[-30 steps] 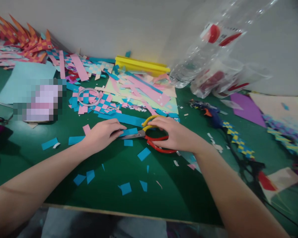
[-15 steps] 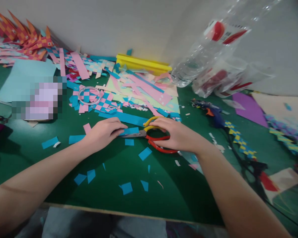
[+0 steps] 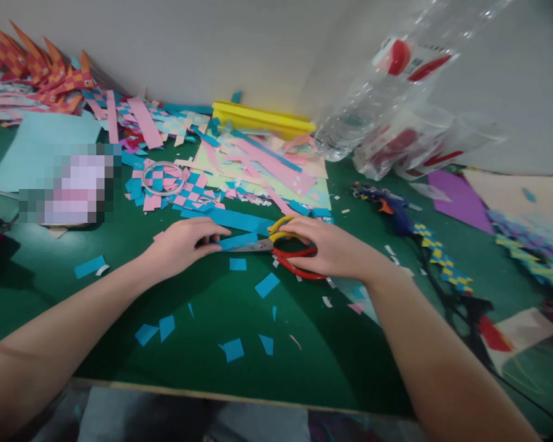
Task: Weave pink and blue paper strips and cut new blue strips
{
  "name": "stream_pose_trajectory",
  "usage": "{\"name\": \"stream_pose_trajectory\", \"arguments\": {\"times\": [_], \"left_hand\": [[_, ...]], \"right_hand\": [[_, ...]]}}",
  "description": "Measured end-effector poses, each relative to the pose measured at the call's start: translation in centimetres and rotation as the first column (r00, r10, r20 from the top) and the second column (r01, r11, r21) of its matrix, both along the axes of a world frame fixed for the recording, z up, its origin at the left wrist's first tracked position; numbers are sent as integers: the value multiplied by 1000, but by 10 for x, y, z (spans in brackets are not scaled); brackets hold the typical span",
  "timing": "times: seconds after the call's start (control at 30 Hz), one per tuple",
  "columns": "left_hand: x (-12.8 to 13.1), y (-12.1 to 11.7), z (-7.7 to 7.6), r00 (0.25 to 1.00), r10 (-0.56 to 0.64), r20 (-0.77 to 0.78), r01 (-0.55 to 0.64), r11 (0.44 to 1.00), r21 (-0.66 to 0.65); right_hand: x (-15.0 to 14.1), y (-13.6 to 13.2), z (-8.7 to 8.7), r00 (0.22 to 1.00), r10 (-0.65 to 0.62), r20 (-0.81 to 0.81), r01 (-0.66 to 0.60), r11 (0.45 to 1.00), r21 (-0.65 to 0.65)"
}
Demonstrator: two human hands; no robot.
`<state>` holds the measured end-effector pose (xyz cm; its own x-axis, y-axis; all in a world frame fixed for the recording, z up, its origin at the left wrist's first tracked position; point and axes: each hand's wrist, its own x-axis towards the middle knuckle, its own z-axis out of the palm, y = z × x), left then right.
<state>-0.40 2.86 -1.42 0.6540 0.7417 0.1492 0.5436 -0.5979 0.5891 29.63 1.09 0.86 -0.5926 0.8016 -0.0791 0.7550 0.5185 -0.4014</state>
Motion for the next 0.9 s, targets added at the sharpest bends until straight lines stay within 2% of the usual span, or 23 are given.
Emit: {"name": "stream_pose_trajectory", "arguments": {"times": [0.17, 0.9], "left_hand": [[0, 1, 1, 1000, 15, 9, -15, 999, -49], [3, -1, 5, 999, 43, 31, -40, 995, -87]], "right_hand": [[3, 1, -1, 1000, 3, 2, -3, 1000, -8], [-11, -6, 6, 997, -48, 56, 50, 998, -26]]}}
